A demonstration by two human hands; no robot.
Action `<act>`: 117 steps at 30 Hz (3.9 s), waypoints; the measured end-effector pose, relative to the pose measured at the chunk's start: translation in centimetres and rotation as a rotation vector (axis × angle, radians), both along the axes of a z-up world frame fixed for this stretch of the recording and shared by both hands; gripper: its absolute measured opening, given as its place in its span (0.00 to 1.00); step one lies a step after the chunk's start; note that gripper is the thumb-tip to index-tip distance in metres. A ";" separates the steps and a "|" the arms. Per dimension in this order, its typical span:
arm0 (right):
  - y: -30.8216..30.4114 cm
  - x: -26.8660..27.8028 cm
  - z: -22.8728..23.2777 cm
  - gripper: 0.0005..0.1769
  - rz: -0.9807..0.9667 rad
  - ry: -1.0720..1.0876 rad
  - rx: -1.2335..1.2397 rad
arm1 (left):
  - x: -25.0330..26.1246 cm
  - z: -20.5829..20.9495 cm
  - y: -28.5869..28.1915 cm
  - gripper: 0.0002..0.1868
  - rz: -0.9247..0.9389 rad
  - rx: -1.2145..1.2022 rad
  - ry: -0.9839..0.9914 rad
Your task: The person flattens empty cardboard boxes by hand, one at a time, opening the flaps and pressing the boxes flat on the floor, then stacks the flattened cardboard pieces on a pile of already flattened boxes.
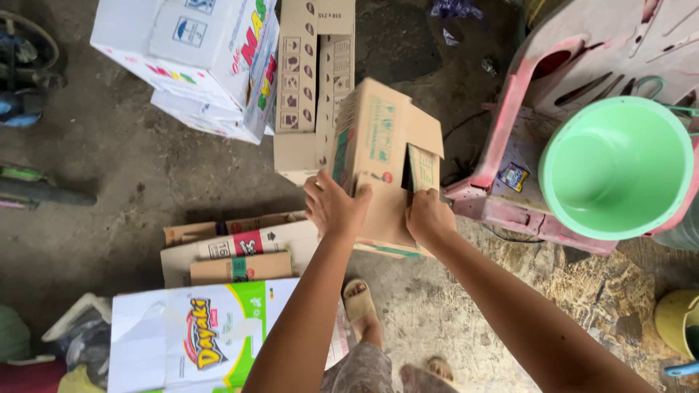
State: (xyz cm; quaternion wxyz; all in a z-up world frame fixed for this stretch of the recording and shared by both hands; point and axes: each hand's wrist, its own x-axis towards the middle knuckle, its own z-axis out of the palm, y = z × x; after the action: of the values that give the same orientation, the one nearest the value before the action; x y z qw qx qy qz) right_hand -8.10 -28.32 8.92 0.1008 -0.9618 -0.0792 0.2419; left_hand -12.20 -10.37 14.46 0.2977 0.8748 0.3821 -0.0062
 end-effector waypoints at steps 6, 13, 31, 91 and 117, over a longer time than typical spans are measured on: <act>-6.2 -5.7 2.4 0.20 0.190 -0.174 -0.024 | -4.7 -1.4 -8.7 0.61 -0.117 0.212 0.167; -18.5 -13.8 4.3 0.12 0.262 -0.447 0.067 | -10.2 -1.5 -22.6 0.69 0.019 0.100 0.173; -28.3 -22.4 7.1 0.08 0.154 -0.424 0.398 | -20.6 1.5 -28.1 0.67 0.060 -0.044 -0.009; -16.6 -29.3 1.3 0.15 -0.304 0.320 0.727 | -39.6 3.6 -9.7 0.18 0.207 -1.069 -0.535; -10.5 -30.7 14.9 0.41 -0.485 0.550 1.070 | -38.3 5.8 -19.3 0.20 -0.295 0.025 -0.436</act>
State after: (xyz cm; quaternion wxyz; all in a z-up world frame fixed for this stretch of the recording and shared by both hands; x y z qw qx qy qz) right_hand -38.80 -38.86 23.83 0.6345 -0.6722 0.0593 0.3770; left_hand -50.54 -29.69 20.22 0.3579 0.9054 0.1772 0.1439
